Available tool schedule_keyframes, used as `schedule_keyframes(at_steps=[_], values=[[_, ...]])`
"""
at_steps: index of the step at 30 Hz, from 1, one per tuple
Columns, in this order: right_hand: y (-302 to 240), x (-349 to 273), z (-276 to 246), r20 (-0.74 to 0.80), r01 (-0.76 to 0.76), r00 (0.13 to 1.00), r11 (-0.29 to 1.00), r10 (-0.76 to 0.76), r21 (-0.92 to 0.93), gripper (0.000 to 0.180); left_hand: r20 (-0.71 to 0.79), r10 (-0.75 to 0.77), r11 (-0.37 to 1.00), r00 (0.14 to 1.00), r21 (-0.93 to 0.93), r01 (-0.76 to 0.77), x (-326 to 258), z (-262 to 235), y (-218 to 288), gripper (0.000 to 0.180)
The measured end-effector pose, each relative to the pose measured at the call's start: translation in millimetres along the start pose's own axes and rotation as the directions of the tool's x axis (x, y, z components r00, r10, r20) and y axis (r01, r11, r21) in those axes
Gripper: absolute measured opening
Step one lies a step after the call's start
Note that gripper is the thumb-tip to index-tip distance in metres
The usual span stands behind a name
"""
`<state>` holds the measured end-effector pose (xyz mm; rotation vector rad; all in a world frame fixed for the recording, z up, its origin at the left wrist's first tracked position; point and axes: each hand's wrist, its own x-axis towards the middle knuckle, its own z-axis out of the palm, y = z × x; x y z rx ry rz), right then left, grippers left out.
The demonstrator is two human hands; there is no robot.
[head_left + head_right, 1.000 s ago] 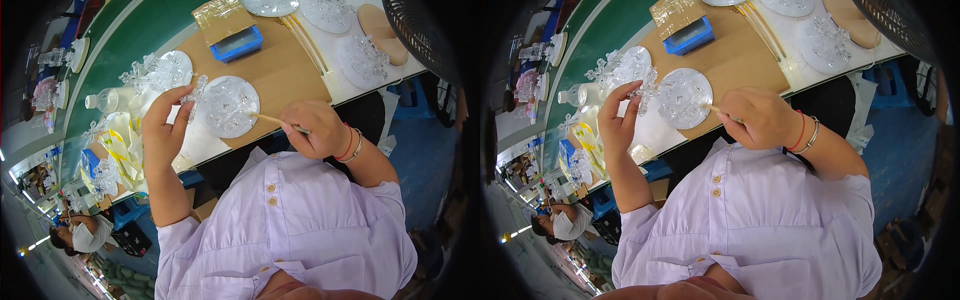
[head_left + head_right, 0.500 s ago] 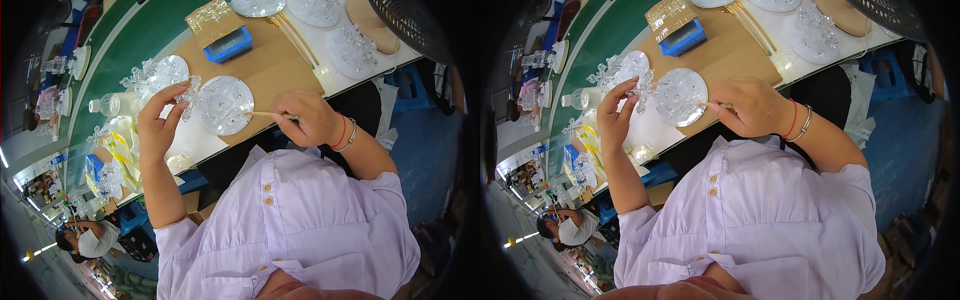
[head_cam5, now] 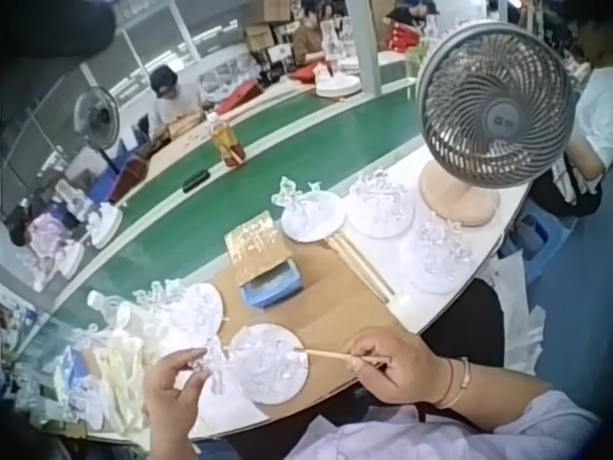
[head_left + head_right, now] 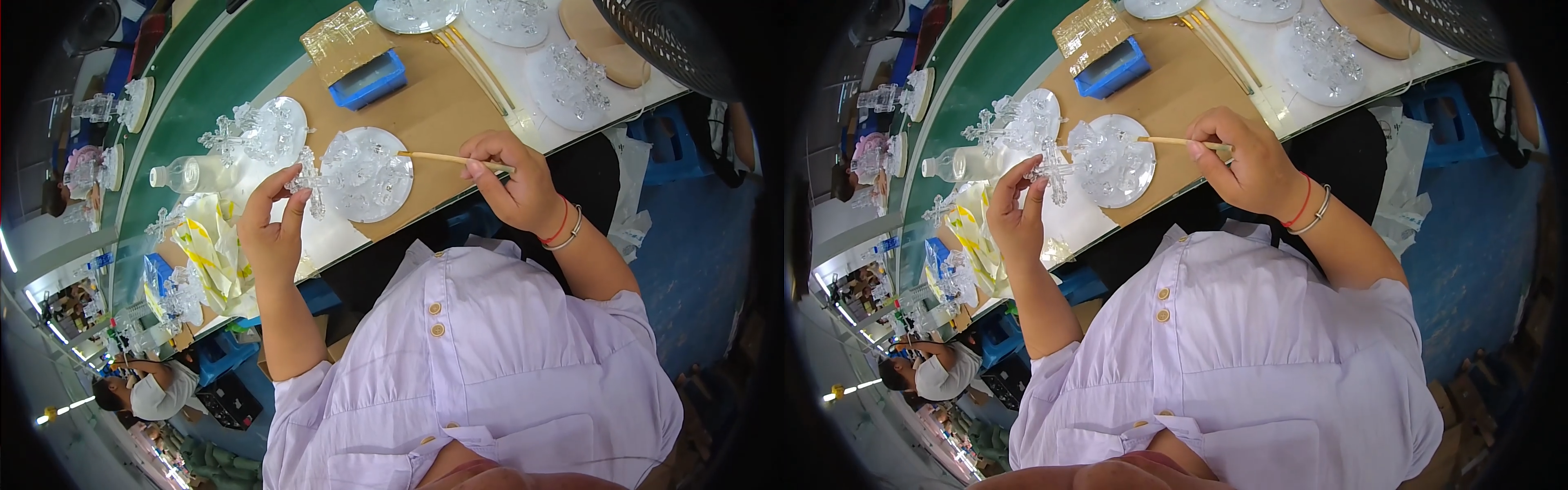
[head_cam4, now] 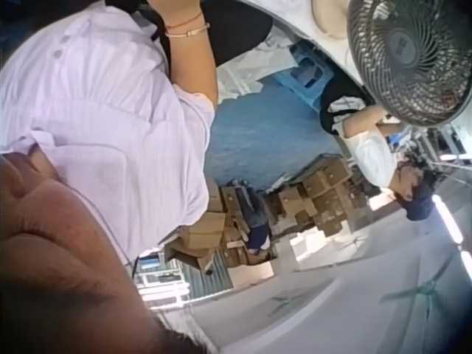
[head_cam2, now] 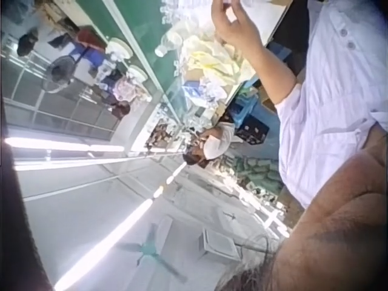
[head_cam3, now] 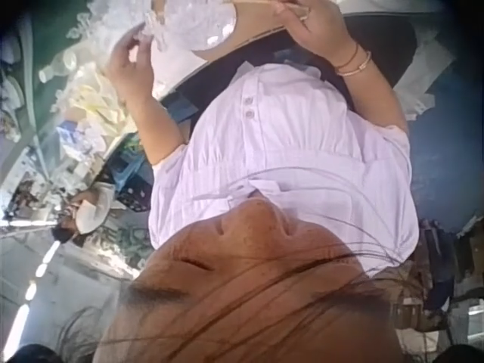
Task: Assembling clear plastic decorative light fixtures by applying adhesive and joining components.
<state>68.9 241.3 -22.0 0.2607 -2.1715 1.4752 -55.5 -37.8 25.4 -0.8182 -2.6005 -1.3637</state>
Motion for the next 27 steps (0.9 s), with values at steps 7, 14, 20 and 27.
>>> schedule_keyframes(at_steps=[7,14,20,27], values=[[1.0,-2.0,-5.3,0.076,-0.04,0.996,0.999,0.038,0.024,0.005,0.002,-0.01,0.999,1.0,0.046,0.01,-0.1,2.3,1.0,0.026],[2.7,2.1,-6.4,0.094,-0.09,0.991,0.996,0.092,-0.028,0.006,-0.01,-0.031,0.998,0.999,0.048,0.032,-0.1,3.9,3.4,0.026],[-2.6,-5.3,-5.1,0.157,0.002,0.988,1.0,-0.001,-0.007,0.007,-0.027,-0.048,0.997,0.998,0.057,0.05,-2.2,5.7,6.7,0.026],[-13.9,-4.5,-0.9,0.255,0.14,0.957,0.99,-0.138,0.009,0.008,-0.058,-0.049,0.997,0.997,0.06,0.052,-10.2,7.7,11.7,0.026]])
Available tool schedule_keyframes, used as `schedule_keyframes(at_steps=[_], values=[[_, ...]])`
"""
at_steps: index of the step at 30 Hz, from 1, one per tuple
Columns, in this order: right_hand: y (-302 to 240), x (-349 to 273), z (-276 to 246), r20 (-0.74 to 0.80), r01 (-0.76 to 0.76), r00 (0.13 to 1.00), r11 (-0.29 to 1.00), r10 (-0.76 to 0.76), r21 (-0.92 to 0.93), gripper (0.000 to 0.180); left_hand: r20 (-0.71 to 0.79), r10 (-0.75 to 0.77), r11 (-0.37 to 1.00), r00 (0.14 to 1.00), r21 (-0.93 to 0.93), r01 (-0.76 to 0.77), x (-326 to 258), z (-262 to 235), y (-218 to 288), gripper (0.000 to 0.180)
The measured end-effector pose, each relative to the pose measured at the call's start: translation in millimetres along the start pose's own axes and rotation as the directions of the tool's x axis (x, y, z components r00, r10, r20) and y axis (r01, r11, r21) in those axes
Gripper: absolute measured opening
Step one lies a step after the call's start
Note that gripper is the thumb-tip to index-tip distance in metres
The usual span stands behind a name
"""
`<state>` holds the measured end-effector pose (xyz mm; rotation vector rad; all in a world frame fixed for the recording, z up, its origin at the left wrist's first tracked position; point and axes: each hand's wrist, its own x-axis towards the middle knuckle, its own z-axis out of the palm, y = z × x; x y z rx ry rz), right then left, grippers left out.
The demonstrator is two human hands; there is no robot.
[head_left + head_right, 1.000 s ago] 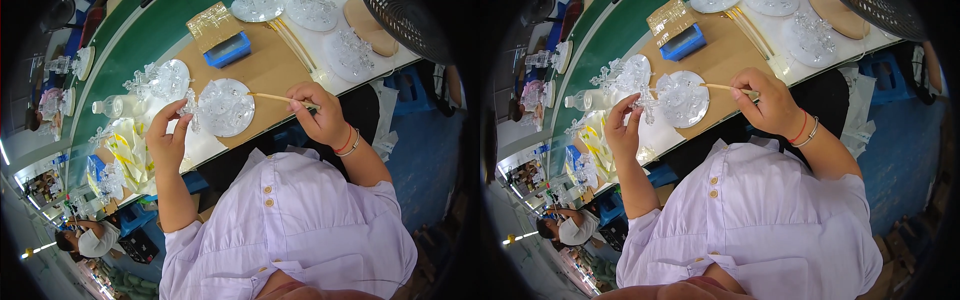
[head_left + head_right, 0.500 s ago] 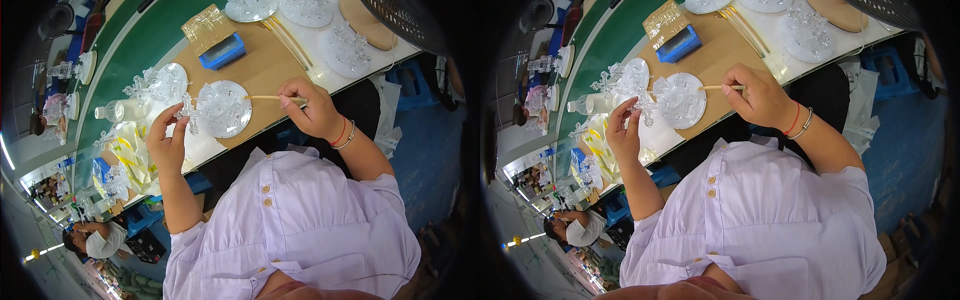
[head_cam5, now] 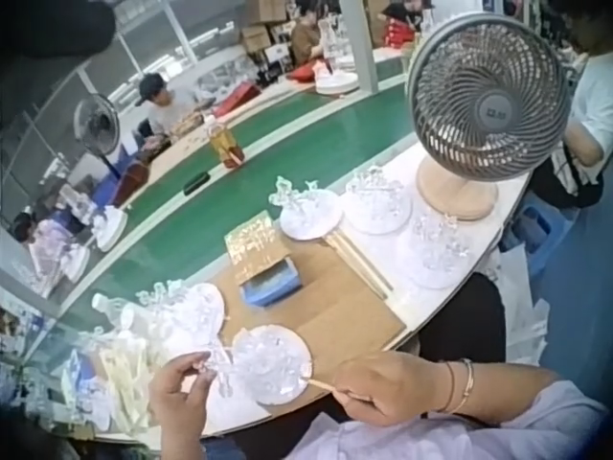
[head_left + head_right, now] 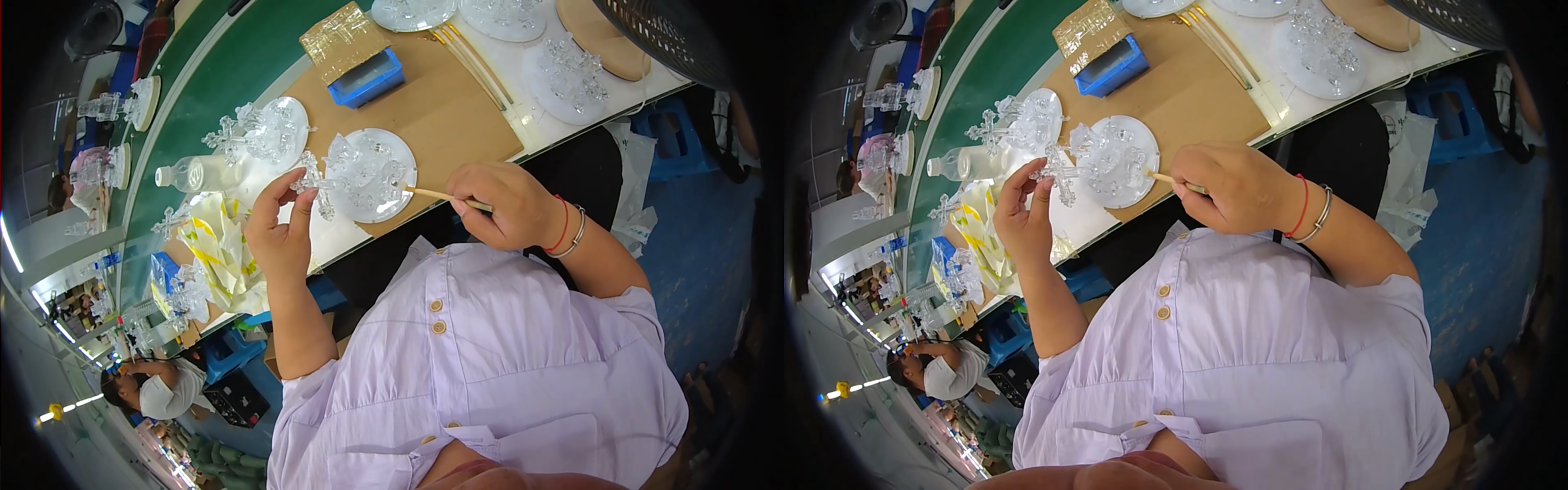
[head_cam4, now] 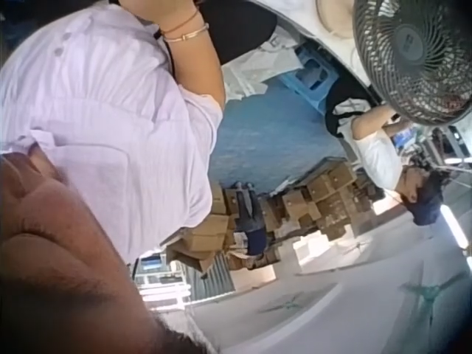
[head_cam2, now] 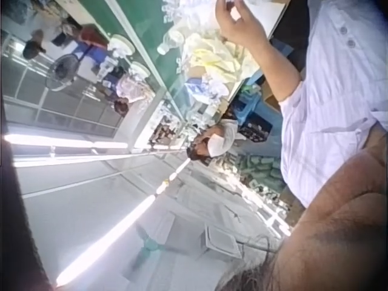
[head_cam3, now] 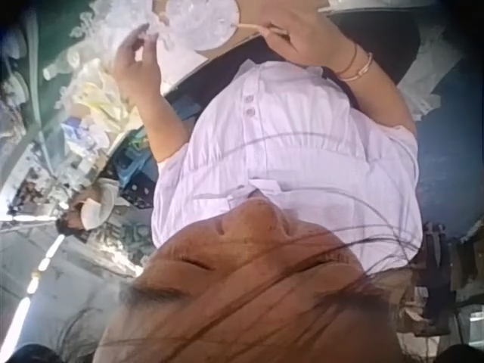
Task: Assembling clear plastic decorative light fixtures by applying adhesive and joining components.
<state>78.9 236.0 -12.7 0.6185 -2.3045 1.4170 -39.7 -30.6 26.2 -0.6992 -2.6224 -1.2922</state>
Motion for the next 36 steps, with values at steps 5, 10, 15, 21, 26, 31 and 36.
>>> schedule_keyframes(at_steps=[5,10,15,21,26,31,36], values=[[1.6,4.5,-7.3,-0.007,-0.099,0.995,0.995,0.098,-0.014,0.007,-0.01,0.008,0.999,1.0,0.031,-0.008,-7.2,2.3,1.6,0.027],[4.8,12.2,-8.2,-0.097,-0.21,0.974,0.976,0.203,-0.064,0.007,-0.024,0.037,0.998,0.999,0.054,-0.036,-8.0,2.7,4.5,0.027],[-0.1,7.8,-5.1,-0.054,-0.153,0.987,0.985,0.15,-0.075,0.007,-0.056,0.075,0.995,0.996,0.074,-0.071,-9.0,4.3,3.5,0.027],[-6.5,0.0,-2.3,0.012,-0.033,0.999,0.999,0.033,-0.039,0.008,-0.069,0.081,0.993,0.994,0.088,-0.075,-8.5,6.7,4.1,0.028],[-16.9,0.2,-20.4,-0.015,-0.029,0.999,0.999,0.028,-0.033,0.008,-0.09,0.1,0.99,0.991,0.111,-0.09,-10.6,11.4,4.8,0.029],[-20.0,-11.5,-42.7,-0.186,-0.128,0.976,0.988,0.112,-0.08,0.009,-0.155,0.118,0.988,0.981,0.12,-0.099,-13.0,24.9,5.0,0.031],[-7.6,-12.2,-38.8,-0.148,-0.158,0.978,0.986,0.148,-0.052,0.013,-0.179,0.133,0.986,0.975,0.12,-0.112,-11.0,36.4,14.5,0.032]])
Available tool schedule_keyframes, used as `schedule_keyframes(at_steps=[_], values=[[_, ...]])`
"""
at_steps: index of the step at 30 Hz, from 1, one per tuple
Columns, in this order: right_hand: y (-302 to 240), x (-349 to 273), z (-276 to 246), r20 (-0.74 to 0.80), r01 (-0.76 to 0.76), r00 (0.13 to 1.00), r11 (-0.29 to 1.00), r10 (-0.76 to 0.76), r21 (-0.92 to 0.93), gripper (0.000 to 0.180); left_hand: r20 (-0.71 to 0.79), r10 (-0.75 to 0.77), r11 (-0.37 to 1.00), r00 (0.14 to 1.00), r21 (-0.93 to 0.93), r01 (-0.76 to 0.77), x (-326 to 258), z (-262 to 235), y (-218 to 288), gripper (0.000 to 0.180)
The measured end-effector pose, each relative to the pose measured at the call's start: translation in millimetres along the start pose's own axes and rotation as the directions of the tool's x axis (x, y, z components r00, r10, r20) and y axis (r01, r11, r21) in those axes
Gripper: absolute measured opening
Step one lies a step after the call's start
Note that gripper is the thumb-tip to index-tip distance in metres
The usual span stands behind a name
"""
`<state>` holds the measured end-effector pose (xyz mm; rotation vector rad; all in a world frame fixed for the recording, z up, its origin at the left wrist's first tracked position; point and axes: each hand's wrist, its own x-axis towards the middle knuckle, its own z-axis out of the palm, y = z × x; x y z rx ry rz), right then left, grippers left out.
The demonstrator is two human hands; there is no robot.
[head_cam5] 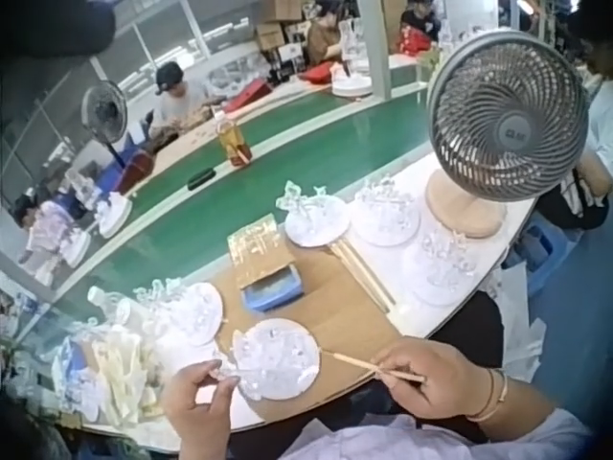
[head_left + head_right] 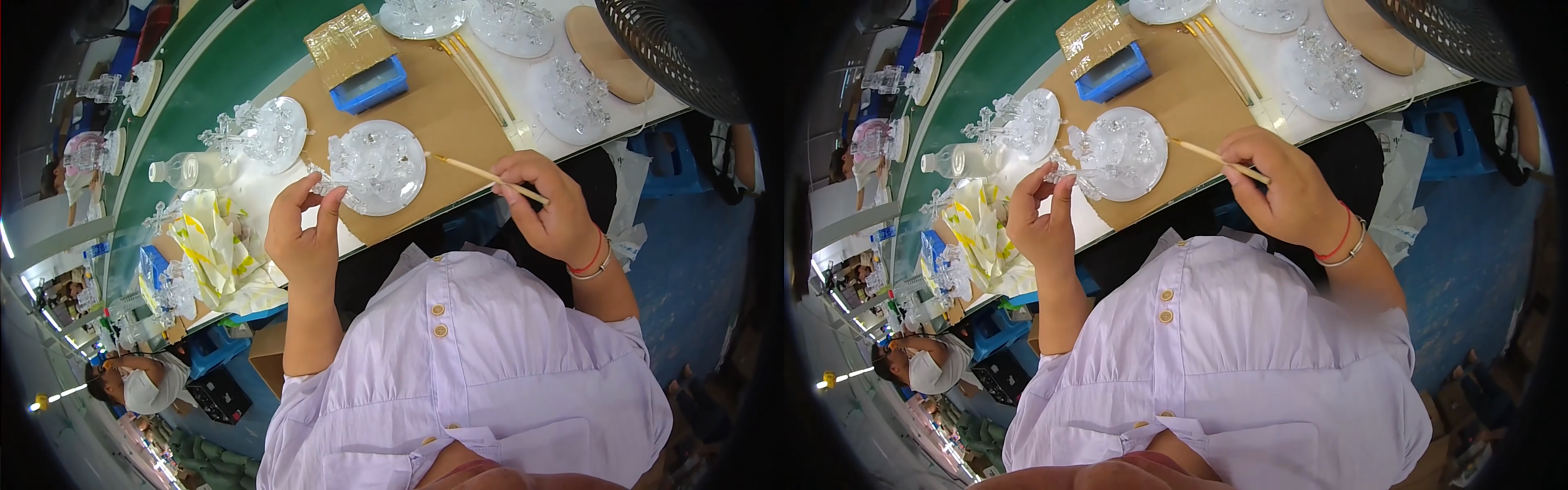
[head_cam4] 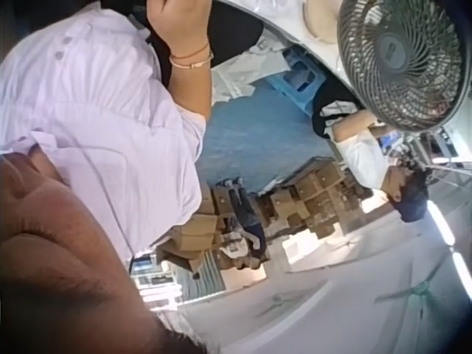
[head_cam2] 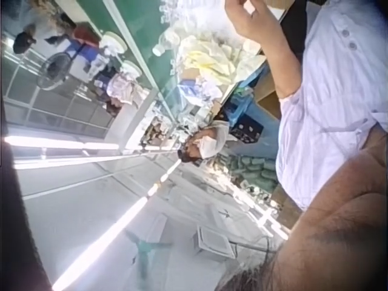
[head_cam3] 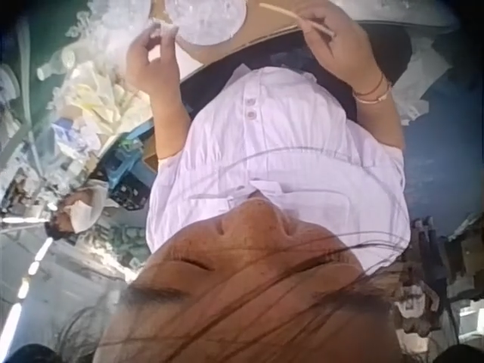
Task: Assembling clear plastic decorative light fixtures by applying adhesive and joining components.
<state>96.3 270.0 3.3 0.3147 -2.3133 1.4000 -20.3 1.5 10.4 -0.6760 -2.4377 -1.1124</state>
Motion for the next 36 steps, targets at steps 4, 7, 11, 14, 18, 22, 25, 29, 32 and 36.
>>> schedule_keyframes(at_steps=[4,7,11,14,18,22,25,29,32,36], values=[[6.8,5.6,10.5,0.015,0.024,1.0,1.0,-0.024,0.005,0.016,0.023,0.033,0.999,0.999,0.026,-0.034,0.4,-0.1,8.1,0.033],[13.1,8.5,14.7,0.027,0.086,0.996,0.995,-0.085,-0.045,0.018,0.04,0.052,0.998,0.998,0.038,-0.054,-0.5,-0.5,8.3,0.034],[13.0,10.4,14.8,0.052,0.042,0.998,0.998,-0.039,-0.043,0.019,0.031,0.093,0.994,0.995,0.052,-0.094,-0.7,-0.4,7.4,0.035],[11.2,10.0,15.2,0.049,0.026,0.998,1.0,-0.026,-0.016,0.018,0.032,0.1,0.993,0.994,0.052,-0.102,-0.7,-0.4,6.3,0.035],[9.2,8.1,15.4,0.035,-0.023,0.999,0.999,0.024,-0.022,0.012,0.024,0.115,0.992,0.993,0.049,-0.116,-0.7,-0.2,4.7,0.036],[8.2,6.5,16.1,0.022,-0.063,0.998,0.998,0.063,-0.006,0.007,0.02,0.119,0.992,0.993,0.045,-0.12,-0.2,0.3,5.0,0.036],[5.1,5.5,17.1,0.013,-0.066,0.998,0.998,0.066,-0.021,0.006,0.021,0.111,0.993,0.994,0.049,-0.112,-0.4,0.2,4.8,0.036],[7.8,0.8,20.4,-0.016,-0.035,0.999,0.999,0.034,-0.029,0.005,0.021,0.118,0.992,0.993,0.042,-0.119,-0.3,1.5,4.2,0.036],[6.0,-0.8,22.2,-0.006,-0.074,0.997,0.997,0.074,0.034,0.005,0.021,0.125,0.991,0.992,0.046,-0.125,0.0,1.3,3.8,0.036],[6.6,-0.5,30.7,-0.009,-0.048,0.999,0.996,0.049,0.076,0.004,0.033,0.133,0.99,0.991,0.038,-0.134,-0.3,0.1,4.6,0.037]])
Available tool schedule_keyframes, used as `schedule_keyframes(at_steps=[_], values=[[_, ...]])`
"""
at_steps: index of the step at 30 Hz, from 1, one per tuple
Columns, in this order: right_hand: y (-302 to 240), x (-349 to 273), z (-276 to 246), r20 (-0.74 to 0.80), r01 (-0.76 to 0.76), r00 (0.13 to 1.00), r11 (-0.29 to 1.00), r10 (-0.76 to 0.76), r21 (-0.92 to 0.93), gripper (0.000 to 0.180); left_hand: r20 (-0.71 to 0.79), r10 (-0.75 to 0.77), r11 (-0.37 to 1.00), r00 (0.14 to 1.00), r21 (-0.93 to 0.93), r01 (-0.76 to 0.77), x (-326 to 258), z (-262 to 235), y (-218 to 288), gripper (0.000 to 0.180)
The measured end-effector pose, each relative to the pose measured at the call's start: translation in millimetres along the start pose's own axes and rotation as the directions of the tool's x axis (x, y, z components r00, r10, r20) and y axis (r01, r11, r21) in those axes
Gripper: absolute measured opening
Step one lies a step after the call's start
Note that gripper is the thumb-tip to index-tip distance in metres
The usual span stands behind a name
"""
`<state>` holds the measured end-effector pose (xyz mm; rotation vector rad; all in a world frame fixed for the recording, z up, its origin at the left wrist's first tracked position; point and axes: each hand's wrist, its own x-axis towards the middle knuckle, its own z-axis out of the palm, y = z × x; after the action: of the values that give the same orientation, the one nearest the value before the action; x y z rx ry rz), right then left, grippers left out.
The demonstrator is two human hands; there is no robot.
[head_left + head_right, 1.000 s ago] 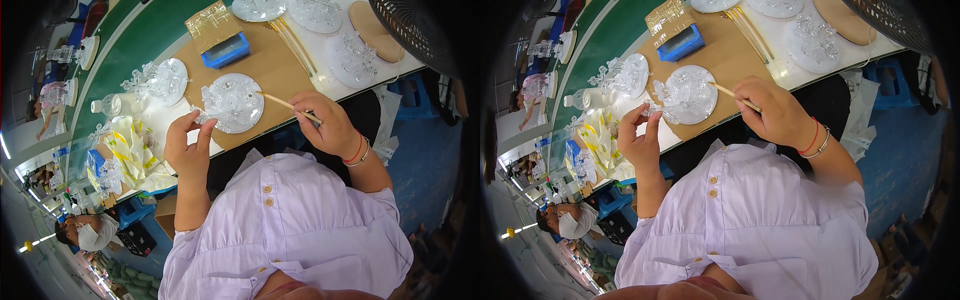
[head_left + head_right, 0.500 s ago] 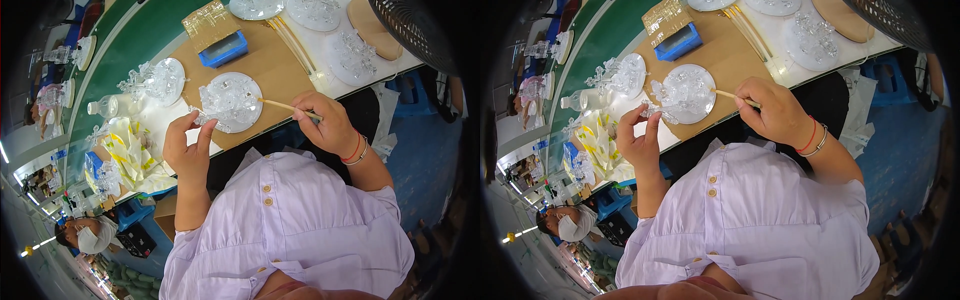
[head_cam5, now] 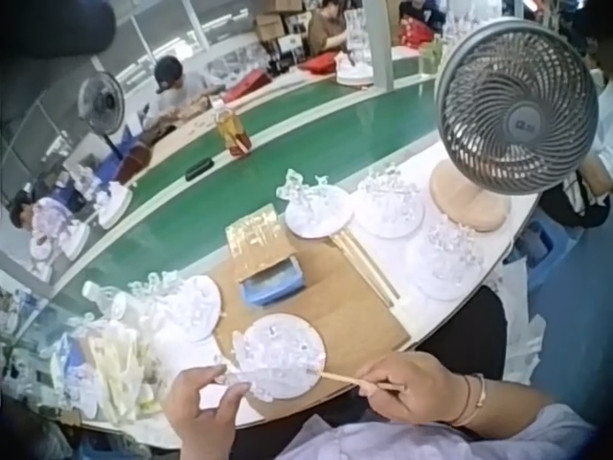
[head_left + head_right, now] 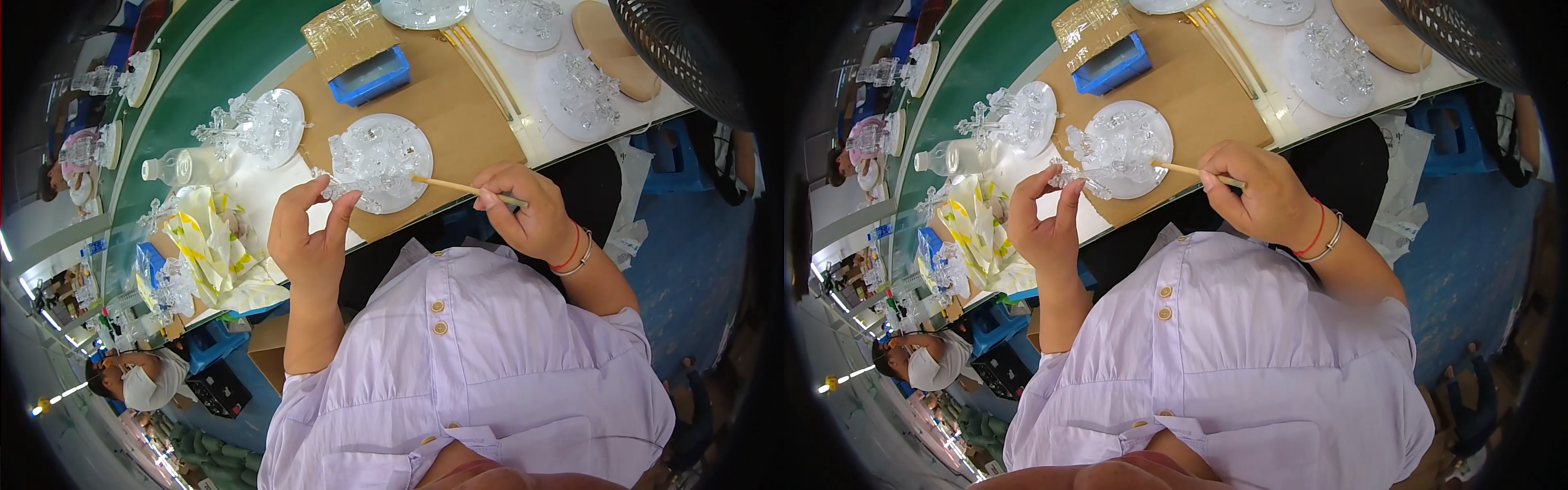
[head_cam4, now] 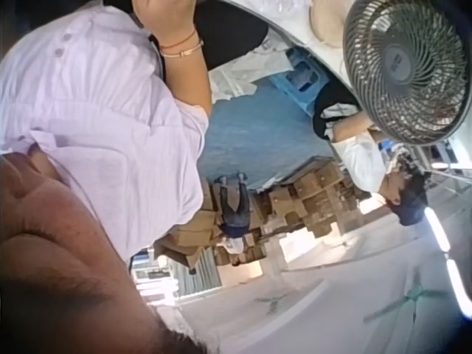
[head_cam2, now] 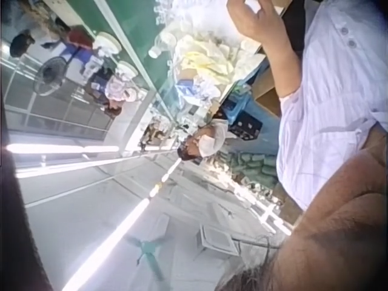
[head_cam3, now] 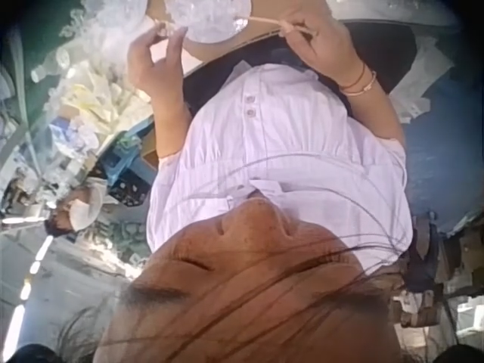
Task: Assembling clear plastic decorative light fixtures by applying adhesive and joining components.
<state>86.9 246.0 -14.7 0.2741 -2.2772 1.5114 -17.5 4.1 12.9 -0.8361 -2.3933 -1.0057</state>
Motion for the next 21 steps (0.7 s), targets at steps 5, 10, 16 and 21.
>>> schedule_keyframes(at_steps=[5,10,16,21], values=[[2.5,-1.3,3.6,-0.02,0.005,1.0,0.999,-0.005,0.033,0.004,0.039,0.039,0.999,0.999,0.02,-0.039,1.8,-4.5,0.2,0.038],[4.2,-2.3,-6.8,-0.069,-0.094,0.993,0.995,0.092,-0.02,0.001,0.082,0.043,0.999,0.996,-0.009,-0.043,3.3,-7.5,-1.8,0.038],[3.0,1.0,-8.4,-0.075,-0.058,0.996,0.998,0.056,-0.032,0.001,0.117,0.034,0.997,0.993,-0.068,-0.026,7.1,-9.2,-4.3,0.036],[-2.4,3.1,-7.3,-0.023,0.004,1.0,0.997,-0.005,-0.075,0.003,0.157,-0.013,0.988,0.988,-0.148,0.037,4.7,-7.4,-8.5,0.036]])
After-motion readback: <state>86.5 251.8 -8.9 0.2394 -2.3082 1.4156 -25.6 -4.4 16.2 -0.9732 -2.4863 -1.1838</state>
